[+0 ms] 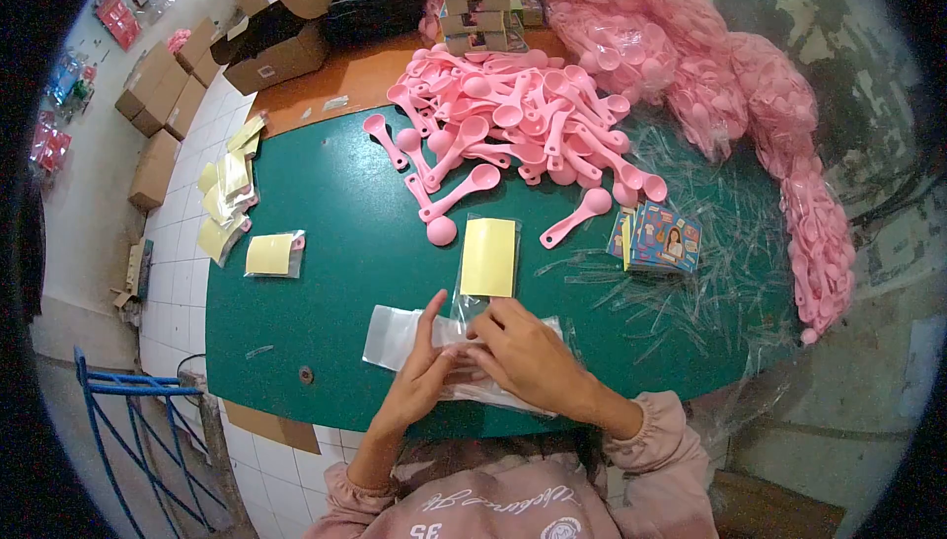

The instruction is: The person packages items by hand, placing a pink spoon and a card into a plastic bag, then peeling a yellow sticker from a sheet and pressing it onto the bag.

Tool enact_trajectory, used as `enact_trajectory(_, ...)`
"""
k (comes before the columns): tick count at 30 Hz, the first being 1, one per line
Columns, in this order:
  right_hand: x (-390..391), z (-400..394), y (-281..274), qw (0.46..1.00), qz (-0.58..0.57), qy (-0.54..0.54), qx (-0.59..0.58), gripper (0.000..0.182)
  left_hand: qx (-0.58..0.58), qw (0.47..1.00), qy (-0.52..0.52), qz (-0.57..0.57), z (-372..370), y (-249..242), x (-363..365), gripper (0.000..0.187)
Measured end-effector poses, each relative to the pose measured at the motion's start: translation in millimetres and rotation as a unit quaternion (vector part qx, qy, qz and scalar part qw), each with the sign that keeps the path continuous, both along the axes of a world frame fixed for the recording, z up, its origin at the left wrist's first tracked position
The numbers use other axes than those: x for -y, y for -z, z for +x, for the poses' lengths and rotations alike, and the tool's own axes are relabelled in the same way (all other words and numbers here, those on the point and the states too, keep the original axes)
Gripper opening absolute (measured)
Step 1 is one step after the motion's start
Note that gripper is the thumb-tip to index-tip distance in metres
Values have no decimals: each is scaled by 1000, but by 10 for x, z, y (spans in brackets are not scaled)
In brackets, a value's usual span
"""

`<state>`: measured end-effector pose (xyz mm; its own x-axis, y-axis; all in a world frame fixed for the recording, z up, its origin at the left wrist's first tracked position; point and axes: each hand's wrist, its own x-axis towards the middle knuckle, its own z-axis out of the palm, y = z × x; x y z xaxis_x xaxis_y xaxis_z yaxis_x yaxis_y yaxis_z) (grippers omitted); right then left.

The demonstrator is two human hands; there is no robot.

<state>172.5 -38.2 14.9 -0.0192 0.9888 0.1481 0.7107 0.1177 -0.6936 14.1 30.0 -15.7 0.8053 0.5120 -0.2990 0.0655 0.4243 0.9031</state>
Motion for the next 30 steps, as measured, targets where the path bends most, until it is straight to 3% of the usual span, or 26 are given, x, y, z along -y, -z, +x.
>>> enact_trajectory(1, -20, -26, 2, 999, -7, 10, -31, 19, 0, 997, 11, 75, -1, 27, -8, 60)
enact_trajectory(4, -58, -65, -32, 1000, 4, -26, -7, 18, -22, 993, 34, 114, -37, 93, -15, 61)
enact_trajectory(11, -16, -79, -140, 994, 46, -51, 91, 17, 46, 998, 9, 31, 33, -120, 92, 68)
enact_trajectory(13, -9, -79, -161, 983, 65, -81, 154, 19, -38, 981, -2, 190, 67, -195, 55, 63)
enact_trajectory(14, 4, -68, -160, 983, 65, -81, 154, 19, -37, 981, -2, 191, 74, -172, 27, 63)
enact_trajectory(17, 70, -18, -139, 985, 63, -93, 129, 20, 18, 990, 31, 138, 77, -97, -45, 56)
enact_trajectory(20, 141, 55, -133, 984, 72, -101, 131, 16, -56, 992, 103, 49, 117, -95, -51, 51)
enact_trajectory(22, 186, 222, -246, 979, 10, -194, -68, 14, 6, 1000, -21, -19, 149, -82, -18, 45)
enact_trajectory(24, 277, 711, -446, 973, -48, -173, -146, 14, 22, 998, 6, -59, 110, -176, -59, 43)
enact_trajectory(25, 312, 1071, -474, 980, 36, -113, -159, 15, 38, 994, 28, -100, 76, -209, -70, 41)
enact_trajectory(26, 430, 1464, -495, 981, 8, 56, -184, 14, 30, 994, 44, -98, 58, -182, -65, 39)
enact_trajectory(27, 413, 1821, -666, 985, -4, 129, -118, 12, 32, 994, 45, -98, 42, -155, -56, 39)
enact_trajectory(28, 461, 2206, -640, 966, -34, 251, 53, 7, 26, 991, 53, -117, 29, -131, -43, 38)
enact_trajectory(29, 447, 2195, -636, 966, -30, 250, 57, 7, 22, 989, 59, -133, 33, -123, -51, 37)
enact_trajectory(30, 469, 2118, -612, 951, 8, 267, 157, 7, 25, 989, 58, -133, 23, -136, -40, 37)
